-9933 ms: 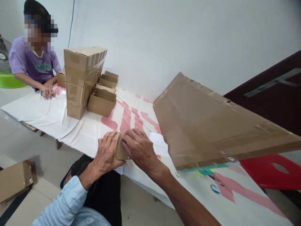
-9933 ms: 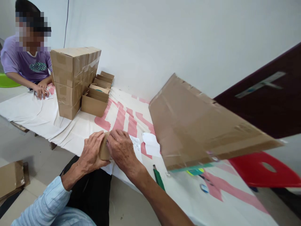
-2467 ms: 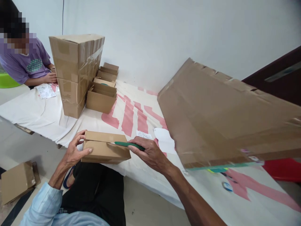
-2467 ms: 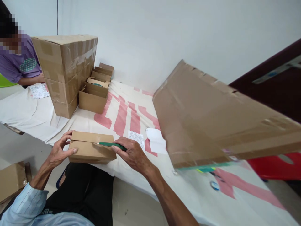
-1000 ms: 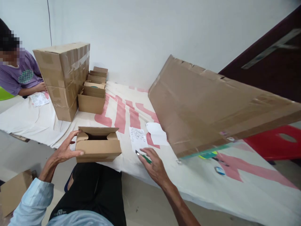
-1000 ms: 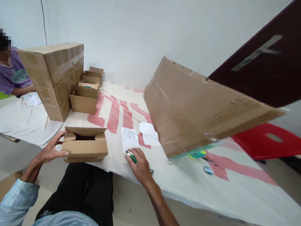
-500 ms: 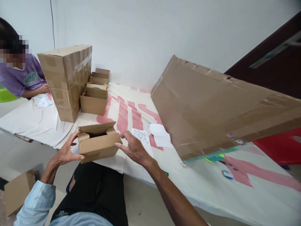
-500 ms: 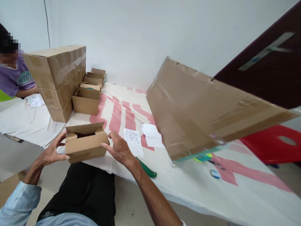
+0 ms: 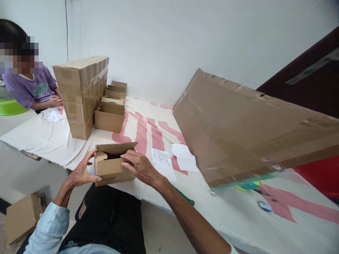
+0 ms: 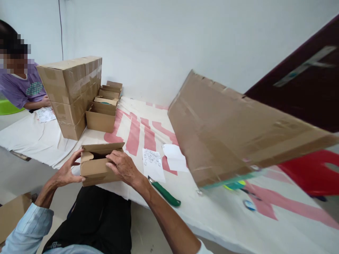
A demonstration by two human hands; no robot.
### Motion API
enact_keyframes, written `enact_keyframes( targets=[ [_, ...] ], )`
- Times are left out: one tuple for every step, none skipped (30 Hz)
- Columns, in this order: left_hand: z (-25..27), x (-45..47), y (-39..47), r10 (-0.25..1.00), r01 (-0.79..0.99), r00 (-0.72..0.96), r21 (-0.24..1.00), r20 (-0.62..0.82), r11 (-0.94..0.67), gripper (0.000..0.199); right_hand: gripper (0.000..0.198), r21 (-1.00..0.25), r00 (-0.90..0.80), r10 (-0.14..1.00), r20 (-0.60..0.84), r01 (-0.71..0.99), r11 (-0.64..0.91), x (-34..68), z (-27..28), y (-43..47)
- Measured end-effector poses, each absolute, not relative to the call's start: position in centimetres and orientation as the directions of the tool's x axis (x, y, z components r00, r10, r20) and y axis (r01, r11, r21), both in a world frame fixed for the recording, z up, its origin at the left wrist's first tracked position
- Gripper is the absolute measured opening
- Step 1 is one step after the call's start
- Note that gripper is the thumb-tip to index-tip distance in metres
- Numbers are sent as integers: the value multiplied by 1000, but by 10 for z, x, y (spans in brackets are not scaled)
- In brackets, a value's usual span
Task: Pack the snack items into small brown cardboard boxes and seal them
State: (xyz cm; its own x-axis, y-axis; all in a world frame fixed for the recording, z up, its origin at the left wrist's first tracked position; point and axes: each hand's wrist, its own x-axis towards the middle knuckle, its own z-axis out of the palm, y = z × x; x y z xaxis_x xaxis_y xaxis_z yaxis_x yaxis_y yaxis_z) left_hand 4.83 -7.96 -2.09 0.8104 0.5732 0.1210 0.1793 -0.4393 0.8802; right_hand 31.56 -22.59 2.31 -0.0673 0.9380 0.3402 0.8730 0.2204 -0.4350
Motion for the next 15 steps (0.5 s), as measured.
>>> enact_keyframes(
  targets=[
    [-21, 48, -79, 572, 176, 812, 884, 118, -434, 109, 21, -443, -54, 931, 361, 869, 222, 316, 20, -226],
    [-21, 48, -78, 570, 174, 813, 886, 117, -430, 109, 21, -448, -44, 922, 383, 864, 228, 316, 18, -227],
    [-21, 49, -77, 568, 171, 814, 887, 118, -429, 109, 22, -452, -39, 913, 406, 860, 238, 317, 15, -227],
    [-22, 49, -77, 567, 169, 815, 887, 119, -429, 109, 22, -452, -36, 902, 430, 856, 250, 317, 12, -228],
    [-22, 49, -76, 566, 167, 815, 887, 122, -431, 109, 22, -448, -36, 891, 453, 854, 263, 317, 10, -228],
    [-23, 49, -75, 566, 166, 815, 886, 124, -433, 110, 22, -440, -37, 879, 475, 855, 274, 318, 8, -227],
    [-23, 49, -75, 566, 165, 815, 885, 126, -435, 110, 22, -429, -40, 868, 496, 857, 284, 318, 6, -227],
    [-23, 49, -75, 565, 165, 815, 884, 127, -437, 110, 22, -415, -41, 856, 516, 862, 292, 318, 5, -226],
    [-23, 49, -75, 565, 166, 815, 883, 128, -439, 110, 22, -400, -42, 844, 535, 867, 297, 318, 4, -226],
    [-23, 49, -75, 563, 167, 816, 882, 128, -442, 110, 22, -384, -44, 832, 553, 873, 302, 317, 3, -226],
    [-22, 49, -75, 560, 168, 818, 880, 127, -444, 111, 22, -365, -47, 818, 574, 879, 307, 317, 2, -227],
    [-21, 48, -76, 557, 170, 821, 878, 125, -447, 111, 22, -344, -51, 803, 594, 886, 311, 316, 2, -228],
    [-21, 48, -76, 553, 172, 824, 876, 123, -450, 112, 22, -322, -53, 788, 613, 894, 311, 314, 1, -231],
    [-21, 47, -76, 550, 173, 826, 874, 122, -453, 113, 22, -302, -53, 775, 630, 902, 307, 313, 0, -235],
    [-21, 46, -77, 546, 173, 829, 872, 121, -457, 114, 22, -283, -53, 763, 644, 910, 302, 310, -1, -240]
  ],
)
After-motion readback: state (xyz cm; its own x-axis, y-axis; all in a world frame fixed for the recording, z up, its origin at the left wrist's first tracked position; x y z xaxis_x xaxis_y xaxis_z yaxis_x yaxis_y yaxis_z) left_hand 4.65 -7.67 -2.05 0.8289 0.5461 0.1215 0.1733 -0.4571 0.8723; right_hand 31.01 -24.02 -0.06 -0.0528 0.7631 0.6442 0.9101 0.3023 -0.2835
